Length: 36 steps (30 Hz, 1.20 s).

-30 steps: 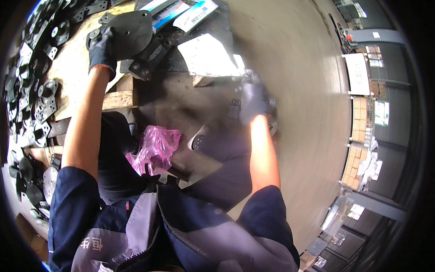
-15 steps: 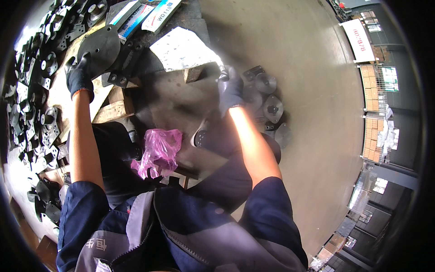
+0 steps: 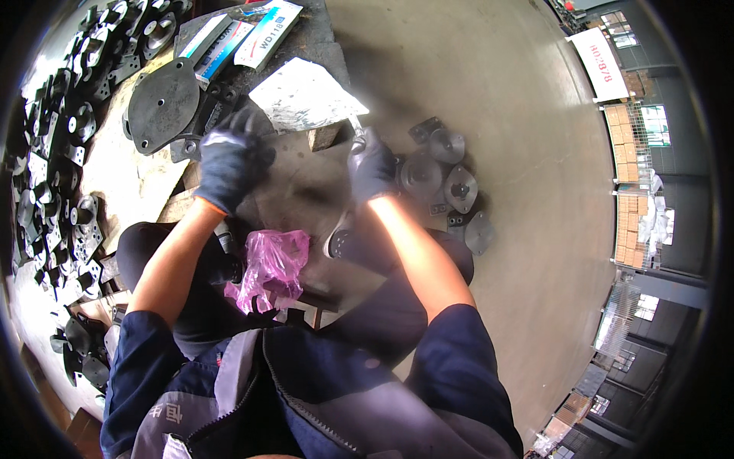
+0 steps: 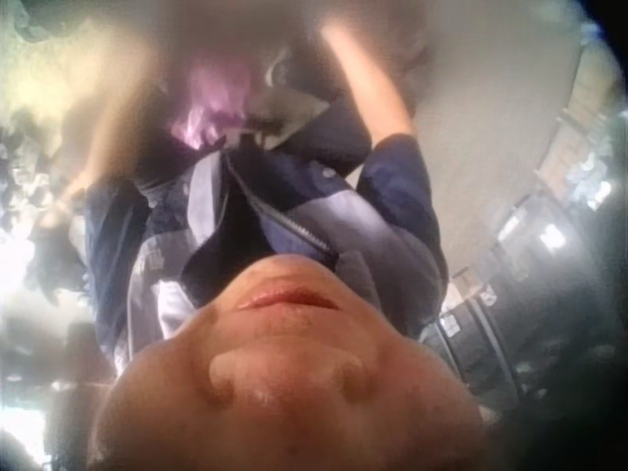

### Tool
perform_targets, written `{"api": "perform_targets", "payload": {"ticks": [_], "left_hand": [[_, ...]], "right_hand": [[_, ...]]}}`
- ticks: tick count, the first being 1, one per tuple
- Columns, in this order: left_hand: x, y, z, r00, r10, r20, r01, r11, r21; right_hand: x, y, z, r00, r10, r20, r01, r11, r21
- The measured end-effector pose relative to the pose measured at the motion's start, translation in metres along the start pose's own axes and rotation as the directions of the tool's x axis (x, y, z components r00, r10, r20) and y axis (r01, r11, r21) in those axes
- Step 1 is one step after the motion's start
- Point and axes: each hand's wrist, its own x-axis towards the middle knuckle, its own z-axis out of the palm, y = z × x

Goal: The person sits on the floor and repeatedly picks up dark metal parts from a pile. They use a small metal tool to scrape and clean the surfaces of each part before placing them back into the pile.

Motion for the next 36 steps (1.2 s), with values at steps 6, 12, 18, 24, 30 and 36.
{"api": "perform_targets", "payload": {"ticks": [6, 12, 18, 24, 30, 36], "left_hand": [[0.010, 0.000, 0.029, 0.998, 0.032, -0.048, -0.031, 0.999, 0.028], [0.014, -0.017, 0.063, 0.985, 0.016, -0.173, -0.006, 0.998, 0.061], [0.017, -0.005, 0.044, 0.945, 0.131, -0.301, -0.106, 0.990, 0.097], [0.014, -0.011, 0.055, 0.973, 0.054, -0.225, -0.053, 0.999, 0.012], [0.011, -0.005, 0.039, 0.986, -0.022, -0.164, 0.014, 0.999, -0.049], [0.009, -0.008, 0.039, 0.994, 0.028, -0.110, -0.031, 0.999, -0.025]], "right_hand": [[0.013, 0.016, 0.003, 0.995, -0.042, -0.085, 0.050, 0.995, 0.089], [-0.003, -0.034, -0.008, 0.995, -0.045, 0.091, 0.057, 0.991, -0.124], [0.013, -0.008, 0.005, 1.000, -0.008, 0.013, 0.007, 0.998, 0.066], [0.019, 0.004, 0.017, 0.999, -0.041, 0.012, 0.038, 0.976, 0.216], [0.012, -0.026, -0.003, 0.973, 0.062, 0.224, -0.092, 0.988, 0.123], [0.022, -0.024, 0.006, 0.994, 0.066, 0.085, -0.075, 0.991, 0.108]]}}
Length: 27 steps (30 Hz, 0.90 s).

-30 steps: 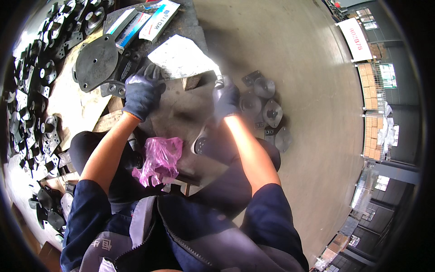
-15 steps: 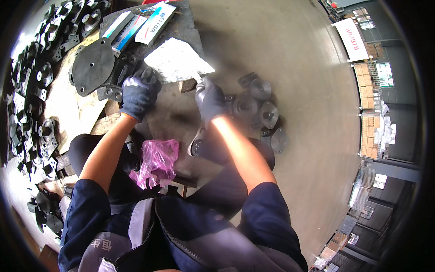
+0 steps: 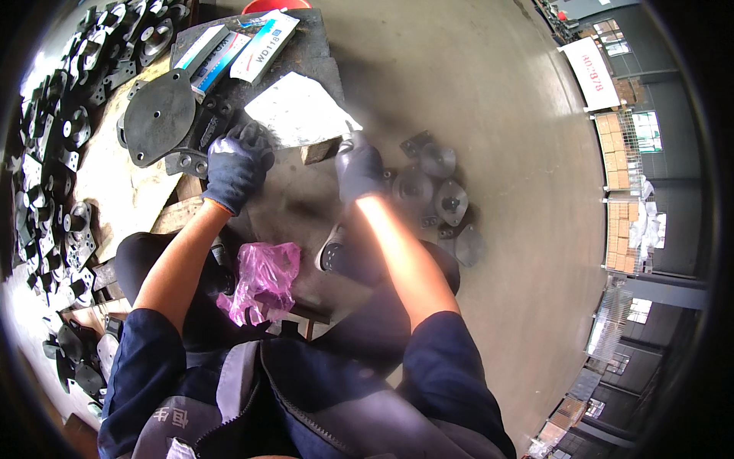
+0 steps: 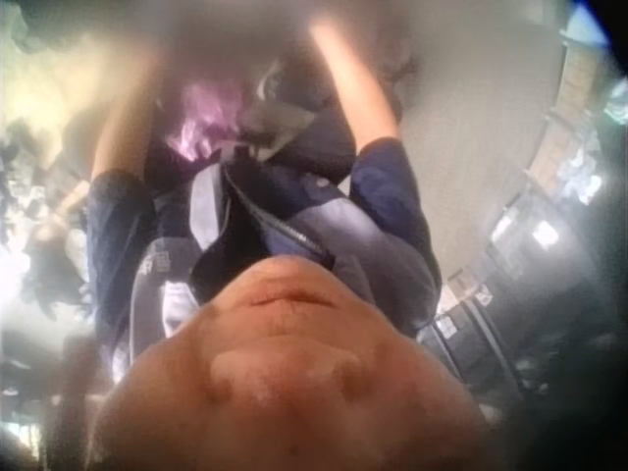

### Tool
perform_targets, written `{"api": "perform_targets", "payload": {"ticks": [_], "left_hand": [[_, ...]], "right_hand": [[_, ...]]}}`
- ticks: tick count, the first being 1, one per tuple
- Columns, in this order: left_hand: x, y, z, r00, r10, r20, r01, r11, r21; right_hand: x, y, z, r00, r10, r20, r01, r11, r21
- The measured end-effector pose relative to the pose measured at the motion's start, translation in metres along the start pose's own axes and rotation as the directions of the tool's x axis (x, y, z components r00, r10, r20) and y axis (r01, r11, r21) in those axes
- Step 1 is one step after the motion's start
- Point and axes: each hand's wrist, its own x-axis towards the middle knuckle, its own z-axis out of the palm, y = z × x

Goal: The person sits on the floor and repeatedly picks up dark metal parts from a pile. They use a small metal tool to scrape and clean the surfaces of each part before placing them back into the pile.

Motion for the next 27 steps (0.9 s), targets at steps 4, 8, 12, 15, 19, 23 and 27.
{"api": "perform_targets", "payload": {"ticks": [4, 8, 12, 15, 19, 23, 27], "left_hand": [[0.003, 0.001, 0.003, 0.999, 0.045, 0.009, -0.045, 0.999, -0.021], [0.000, 0.000, 0.000, 1.000, 0.016, 0.009, -0.015, 1.000, -0.022], [0.000, 0.000, -0.003, 0.999, 0.018, 0.027, -0.018, 1.000, -0.004], [-0.001, 0.001, -0.005, 0.998, -0.004, 0.061, 0.005, 1.000, -0.002], [-0.002, 0.004, -0.007, 0.998, -0.021, 0.052, 0.019, 0.999, 0.037], [0.000, 0.004, -0.003, 0.999, 0.004, 0.040, -0.006, 0.999, 0.043], [0.000, 0.002, -0.006, 0.996, 0.014, 0.088, -0.015, 1.000, 0.011]], "right_hand": [[0.016, 0.025, 0.021, 0.997, 0.041, 0.066, -0.060, 0.944, 0.324], [0.011, 0.008, 0.002, 0.999, 0.000, -0.053, 0.010, 0.983, 0.182], [0.002, -0.008, 0.000, 0.999, -0.026, -0.024, 0.023, 0.991, -0.132], [-0.002, -0.013, 0.001, 0.997, -0.024, 0.070, 0.029, 0.998, -0.063], [-0.002, -0.007, 0.013, 0.985, -0.126, 0.119, 0.130, 0.991, -0.030], [-0.004, -0.005, 0.027, 0.983, 0.004, 0.183, -0.093, 0.873, 0.478], [-0.009, -0.014, 0.022, 0.946, -0.016, 0.324, -0.205, 0.744, 0.636]]}}
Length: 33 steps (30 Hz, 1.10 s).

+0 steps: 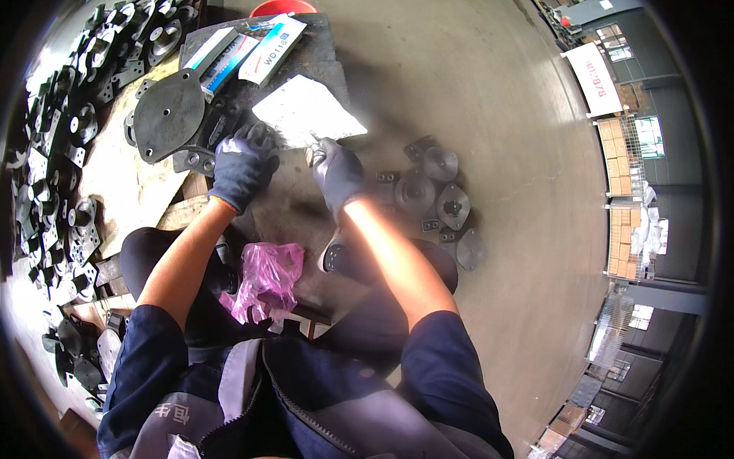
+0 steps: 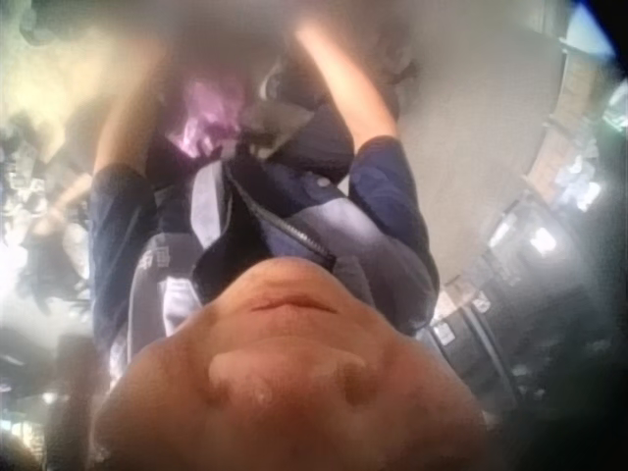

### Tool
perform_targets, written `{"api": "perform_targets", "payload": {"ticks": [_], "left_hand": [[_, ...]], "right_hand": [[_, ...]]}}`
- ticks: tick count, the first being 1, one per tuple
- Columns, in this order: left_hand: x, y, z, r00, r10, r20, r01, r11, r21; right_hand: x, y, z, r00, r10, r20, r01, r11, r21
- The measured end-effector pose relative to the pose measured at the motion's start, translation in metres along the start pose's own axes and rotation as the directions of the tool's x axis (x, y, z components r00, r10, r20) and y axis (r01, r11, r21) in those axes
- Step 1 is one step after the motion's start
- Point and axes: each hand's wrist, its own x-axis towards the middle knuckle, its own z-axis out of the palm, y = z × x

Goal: The person sits on the floor and repeatedly picks up dark metal parts from a pile. They use a small metal tool to scrape and clean the surfaces of each part before placing them back into the pile.

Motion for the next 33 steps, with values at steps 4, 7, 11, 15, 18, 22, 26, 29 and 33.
{"api": "perform_targets", "payload": {"ticks": [4, 7, 11, 15, 18, 22, 26, 29, 33], "left_hand": [[-0.002, -0.006, 0.002, 1.000, -0.008, 0.000, 0.008, 1.000, -0.005], [0.001, 0.002, 0.005, 1.000, -0.012, -0.005, 0.012, 1.000, -0.015], [0.002, 0.000, 0.002, 0.998, -0.034, 0.051, 0.034, 0.999, -0.015], [0.001, 0.001, 0.001, 1.000, -0.009, 0.014, 0.010, 0.999, -0.044], [-0.003, -0.002, 0.002, 1.000, -0.018, -0.002, 0.018, 0.999, -0.043], [0.001, 0.005, -0.008, 0.996, -0.081, 0.028, 0.083, 0.993, -0.080], [0.002, 0.005, 0.000, 1.000, -0.028, 0.003, 0.028, 0.998, -0.053], [0.002, 0.002, 0.000, 0.999, 0.013, -0.045, -0.014, 1.000, -0.027], [0.001, 0.004, -0.001, 1.000, -0.020, -0.007, 0.020, 1.000, 0.005]], "right_hand": [[-0.013, -0.027, -0.008, 0.978, 0.209, 0.009, -0.203, 0.935, 0.292], [0.009, 0.015, -0.043, 0.946, -0.223, -0.234, 0.087, 0.874, -0.478], [-0.003, 0.001, -0.018, 0.962, -0.223, -0.158, 0.053, 0.721, -0.691], [0.019, 0.039, -0.016, 0.997, -0.029, -0.065, 0.034, 0.996, 0.084], [0.012, 0.025, -0.031, 0.986, -0.066, -0.152, 0.044, 0.989, -0.141], [0.001, 0.003, -0.045, 0.949, -0.237, -0.208, 0.059, 0.782, -0.621], [0.014, 0.033, -0.031, 0.993, -0.101, -0.059, 0.095, 0.990, -0.103], [0.022, 0.046, -0.030, 1.000, 0.018, -0.010, -0.016, 0.981, 0.194], [0.000, 0.011, -0.060, 0.960, -0.126, -0.250, 0.008, 0.904, -0.428]]}}
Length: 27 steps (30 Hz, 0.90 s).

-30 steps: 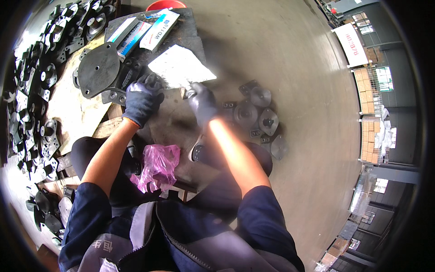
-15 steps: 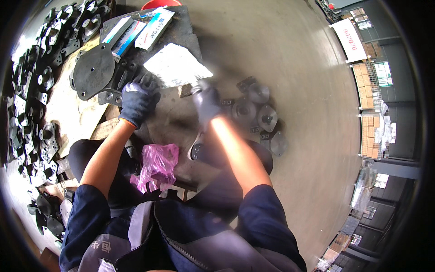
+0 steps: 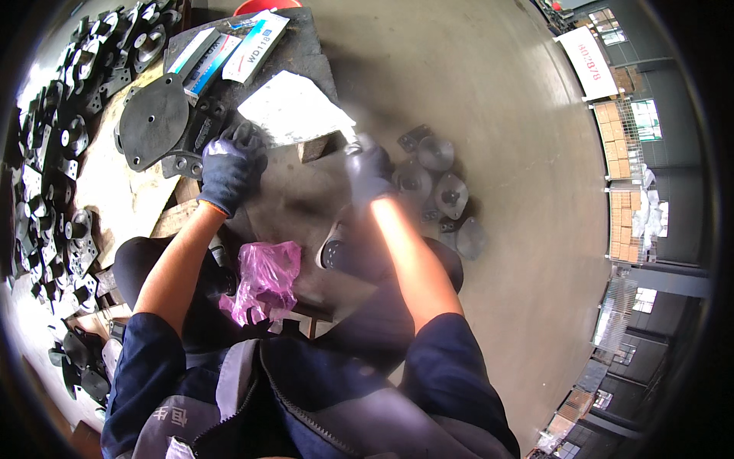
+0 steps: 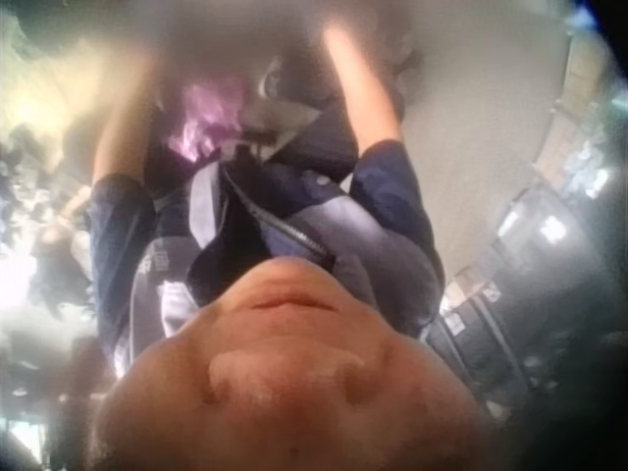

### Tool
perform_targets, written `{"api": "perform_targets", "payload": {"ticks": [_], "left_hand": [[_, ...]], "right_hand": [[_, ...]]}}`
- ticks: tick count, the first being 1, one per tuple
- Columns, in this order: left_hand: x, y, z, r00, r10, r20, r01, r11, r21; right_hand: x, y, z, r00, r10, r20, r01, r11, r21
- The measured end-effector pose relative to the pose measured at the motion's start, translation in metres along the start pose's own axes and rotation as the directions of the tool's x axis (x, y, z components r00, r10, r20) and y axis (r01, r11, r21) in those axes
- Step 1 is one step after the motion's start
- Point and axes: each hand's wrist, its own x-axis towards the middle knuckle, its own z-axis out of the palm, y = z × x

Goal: The person sits on the floor and repeatedly picks up dark metal parts from a pile. They use a small metal tool to scrape and clean the surfaces of each part before placing them back into the pile.

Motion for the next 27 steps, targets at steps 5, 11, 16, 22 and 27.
{"api": "perform_targets", "payload": {"ticks": [5, 11, 16, 22, 27], "left_hand": [[0.003, 0.003, -0.002, 0.997, -0.019, 0.070, 0.021, 1.000, -0.023], [-0.001, -0.004, 0.000, 1.000, 0.011, -0.027, -0.011, 1.000, -0.012], [0.004, 0.002, 0.003, 1.000, 0.009, 0.020, -0.009, 1.000, -0.017], [0.002, -0.004, 0.003, 1.000, 0.009, -0.010, -0.009, 1.000, -0.007], [0.003, 0.001, 0.007, 0.987, 0.038, -0.158, -0.032, 0.999, 0.038]], "right_hand": [[-0.016, -0.015, -0.003, 0.998, -0.060, 0.003, 0.057, 0.916, -0.397], [-0.009, -0.003, 0.014, 0.988, -0.151, 0.022, 0.152, 0.981, -0.118], [0.006, 0.004, 0.002, 0.993, -0.115, -0.025, 0.105, 0.962, -0.252], [-0.019, -0.024, 0.016, 0.959, -0.233, 0.162, 0.264, 0.941, -0.211], [-0.016, -0.018, -0.001, 0.999, -0.031, -0.018, 0.026, 0.976, -0.215]]}}
